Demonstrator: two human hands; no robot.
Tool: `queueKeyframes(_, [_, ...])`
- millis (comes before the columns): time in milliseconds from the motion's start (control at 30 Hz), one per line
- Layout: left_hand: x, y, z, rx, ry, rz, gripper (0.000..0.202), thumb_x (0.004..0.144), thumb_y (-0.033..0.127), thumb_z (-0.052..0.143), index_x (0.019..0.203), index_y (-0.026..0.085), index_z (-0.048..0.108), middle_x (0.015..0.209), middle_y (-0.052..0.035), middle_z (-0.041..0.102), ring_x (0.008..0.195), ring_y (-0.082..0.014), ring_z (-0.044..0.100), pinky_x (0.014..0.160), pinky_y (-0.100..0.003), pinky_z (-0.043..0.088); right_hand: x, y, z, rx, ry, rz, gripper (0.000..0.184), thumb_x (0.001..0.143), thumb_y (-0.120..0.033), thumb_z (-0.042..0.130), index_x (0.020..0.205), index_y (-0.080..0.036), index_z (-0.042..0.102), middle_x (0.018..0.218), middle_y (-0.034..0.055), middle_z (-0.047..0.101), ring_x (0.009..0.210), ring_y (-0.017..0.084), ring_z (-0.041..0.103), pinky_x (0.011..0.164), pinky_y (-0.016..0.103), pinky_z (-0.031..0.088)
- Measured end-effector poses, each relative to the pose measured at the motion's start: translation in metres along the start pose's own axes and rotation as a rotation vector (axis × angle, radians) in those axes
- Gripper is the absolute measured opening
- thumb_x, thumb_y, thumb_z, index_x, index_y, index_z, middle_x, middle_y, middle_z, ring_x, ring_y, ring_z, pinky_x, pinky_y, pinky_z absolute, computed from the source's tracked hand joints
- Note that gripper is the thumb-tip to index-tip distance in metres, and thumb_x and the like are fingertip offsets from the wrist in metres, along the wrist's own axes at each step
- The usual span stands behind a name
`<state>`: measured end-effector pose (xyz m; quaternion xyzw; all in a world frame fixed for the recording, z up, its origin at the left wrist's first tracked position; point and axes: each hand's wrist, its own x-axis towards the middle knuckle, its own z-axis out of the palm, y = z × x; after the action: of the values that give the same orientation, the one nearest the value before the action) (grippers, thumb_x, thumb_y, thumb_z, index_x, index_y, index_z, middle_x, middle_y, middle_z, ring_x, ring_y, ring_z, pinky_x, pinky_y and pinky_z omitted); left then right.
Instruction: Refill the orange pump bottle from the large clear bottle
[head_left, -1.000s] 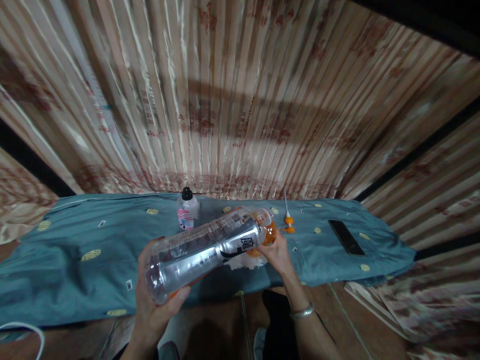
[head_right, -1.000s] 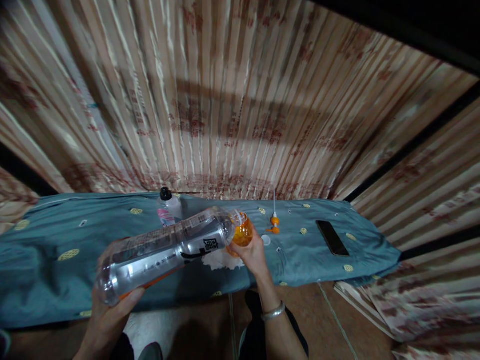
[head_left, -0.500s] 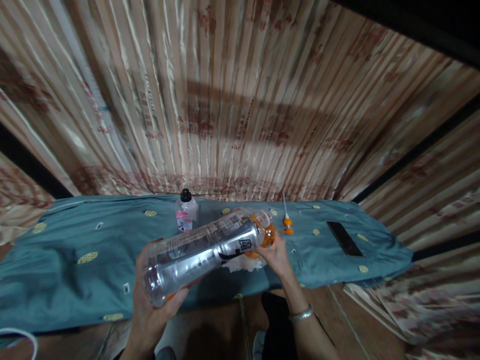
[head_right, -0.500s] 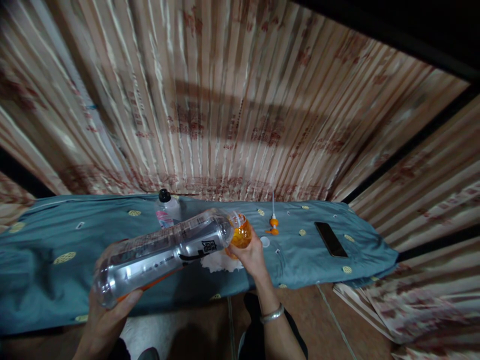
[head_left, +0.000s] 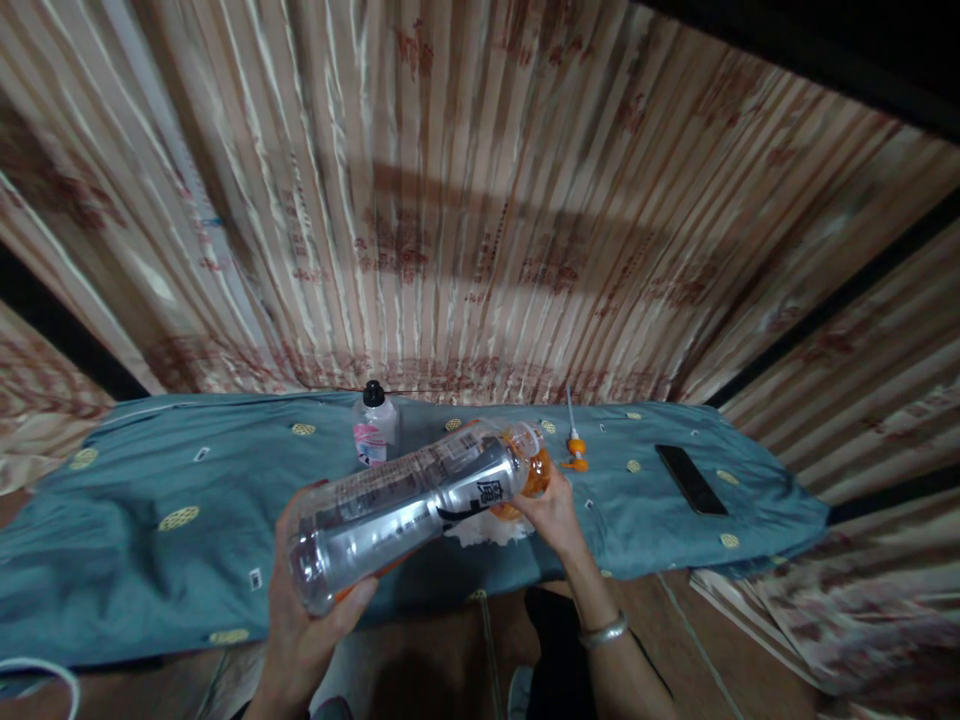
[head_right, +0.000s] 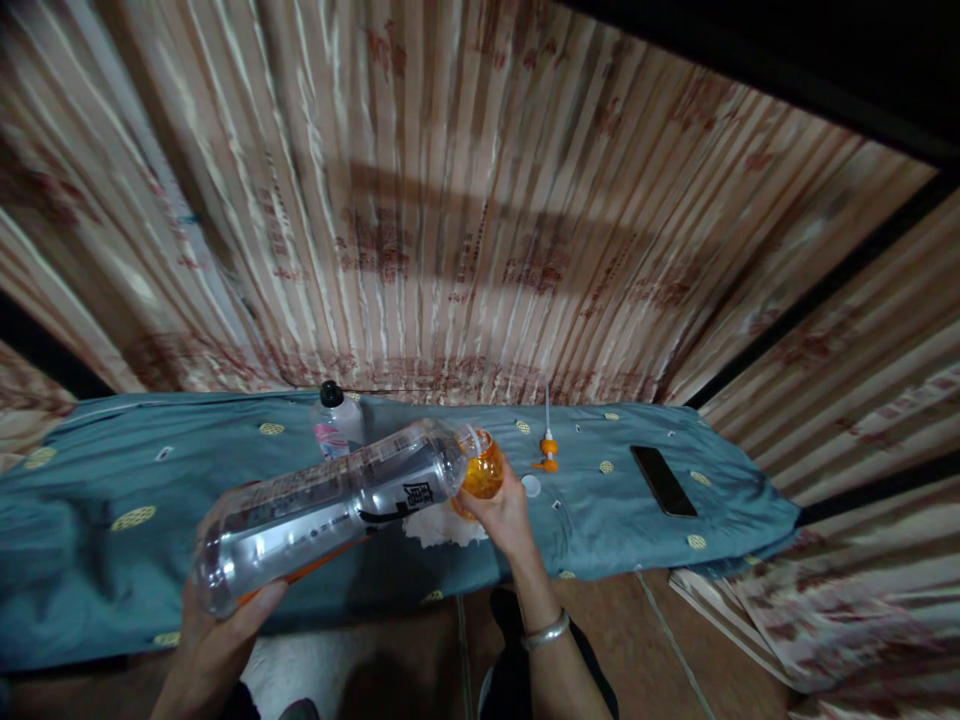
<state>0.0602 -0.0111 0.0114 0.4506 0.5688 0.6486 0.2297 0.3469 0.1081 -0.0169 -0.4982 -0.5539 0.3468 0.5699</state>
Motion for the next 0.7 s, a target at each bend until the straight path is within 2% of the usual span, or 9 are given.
queueKeyframes(300, [0.014, -0.026, -0.019, 0.003, -0.108, 0.005, 0.092, 0.074, 0.064, 0.096, 0.152, 0.026, 0.066, 0.144, -0.0146, 0.080, 0.134, -0.0427, 0.079, 0.121, -0.060, 0.062, 0.000, -0.005, 0.000, -0.007, -0.011, 0.008, 0.053, 0.068, -0.040, 0.097, 0.115, -0.025, 0.078, 0.111, 0.0081, 0.092, 0.100, 0.033, 0.088, 0.091, 0.046, 0.074])
queueKeyframes(400, [0.015, -0.030, -0.022, 0.001, -0.109, 0.012, 0.090, 0.078, 0.062, 0.095, 0.154, 0.026, 0.065, 0.152, -0.0162, 0.077, 0.141, -0.0434, 0.075, 0.125, -0.060, 0.059, 0.000, -0.007, 0.000, -0.013, -0.025, 0.021, 0.051, 0.068, -0.041, 0.095, 0.113, -0.025, 0.077, 0.113, 0.0094, 0.092, 0.102, 0.035, 0.088, 0.093, 0.048, 0.074])
queueKeyframes(600, [0.005, -0.010, -0.006, -0.044, -0.015, 0.006, 0.091, 0.078, 0.070, 0.093, 0.153, 0.028, 0.065, 0.152, -0.0153, 0.075, 0.141, -0.0419, 0.073, 0.129, -0.061, 0.053, 0.000, -0.006, 0.002, 0.070, -0.016, 0.055, 0.056, 0.063, -0.040, 0.099, 0.112, -0.026, 0.075, 0.113, 0.0088, 0.092, 0.106, 0.036, 0.088, 0.098, 0.050, 0.073])
queueKeyframes(700, [0.001, 0.000, 0.001, -0.046, 0.001, -0.018, 0.090, 0.076, 0.073, 0.094, 0.150, 0.028, 0.067, 0.145, -0.0138, 0.077, 0.136, -0.0409, 0.073, 0.132, -0.063, 0.049, 0.000, -0.004, 0.002, 0.069, -0.003, 0.059, 0.058, 0.062, -0.039, 0.100, 0.112, -0.026, 0.076, 0.112, 0.0084, 0.092, 0.104, 0.036, 0.088, 0.097, 0.050, 0.073])
